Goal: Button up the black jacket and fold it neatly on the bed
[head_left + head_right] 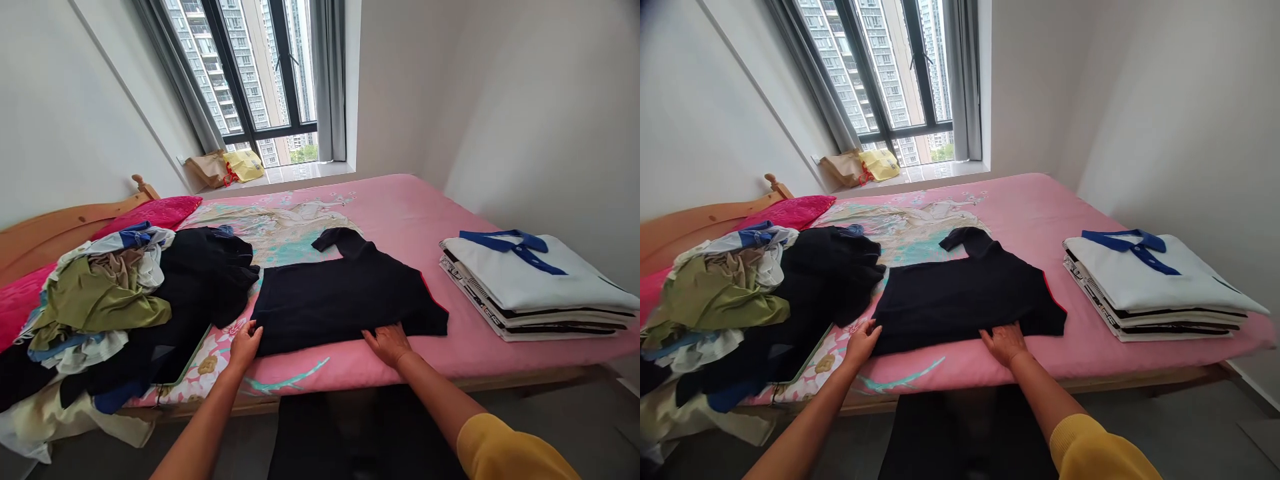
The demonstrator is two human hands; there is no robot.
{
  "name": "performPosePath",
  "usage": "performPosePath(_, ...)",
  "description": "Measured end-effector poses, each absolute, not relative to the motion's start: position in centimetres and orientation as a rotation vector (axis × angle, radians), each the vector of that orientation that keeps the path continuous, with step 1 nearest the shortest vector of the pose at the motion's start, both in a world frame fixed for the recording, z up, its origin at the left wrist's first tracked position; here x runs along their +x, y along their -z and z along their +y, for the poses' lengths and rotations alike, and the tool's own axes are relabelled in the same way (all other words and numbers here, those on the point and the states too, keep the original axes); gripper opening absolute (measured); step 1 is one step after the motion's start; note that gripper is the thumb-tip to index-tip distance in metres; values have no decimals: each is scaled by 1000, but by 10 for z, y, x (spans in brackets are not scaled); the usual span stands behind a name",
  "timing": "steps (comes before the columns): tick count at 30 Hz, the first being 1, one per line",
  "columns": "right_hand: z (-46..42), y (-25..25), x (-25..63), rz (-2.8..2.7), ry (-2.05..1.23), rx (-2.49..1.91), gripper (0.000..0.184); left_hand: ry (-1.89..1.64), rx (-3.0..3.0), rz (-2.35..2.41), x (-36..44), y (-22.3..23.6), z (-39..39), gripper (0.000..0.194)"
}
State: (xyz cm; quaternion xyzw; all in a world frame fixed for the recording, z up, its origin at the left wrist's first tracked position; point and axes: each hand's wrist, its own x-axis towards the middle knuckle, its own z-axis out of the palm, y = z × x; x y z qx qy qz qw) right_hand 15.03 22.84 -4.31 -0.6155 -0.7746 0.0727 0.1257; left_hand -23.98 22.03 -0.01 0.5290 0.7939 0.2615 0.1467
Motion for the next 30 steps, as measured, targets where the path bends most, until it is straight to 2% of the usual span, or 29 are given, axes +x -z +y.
performPosePath(5, 229, 44, 150, -2255, -186, -1797, 55, -817, 1602, 2334, -225, -7, 217, 47)
performPosePath(9, 228, 43, 150, -2255, -144, -1757, 51, -937, 2015, 1860, -182, -23, 208, 38)
performPosePath(14, 226, 41, 149, -2281, -150, -1770, 52, -851, 2073, 1460, -121, -28, 216, 33)
performPosePath(17, 227, 41, 149, -2292, -177, -1791, 53, -853, 1943, 1538, -101, -13, 219, 36)
performPosePath(20, 227, 41, 149, -2275, -184, -1776, 50, -796, 1873, 1738, -97, 5, 215, 54)
performPosePath(25, 226, 40, 150, -2255, -193, -1772, 50, -356, 1983, 1994, -120, 7, 216, 72)
performPosePath(30, 226, 35, 151, -2264, -223, -1750, 54, 11, 2041, 2232, -148, 1, 219, 69)
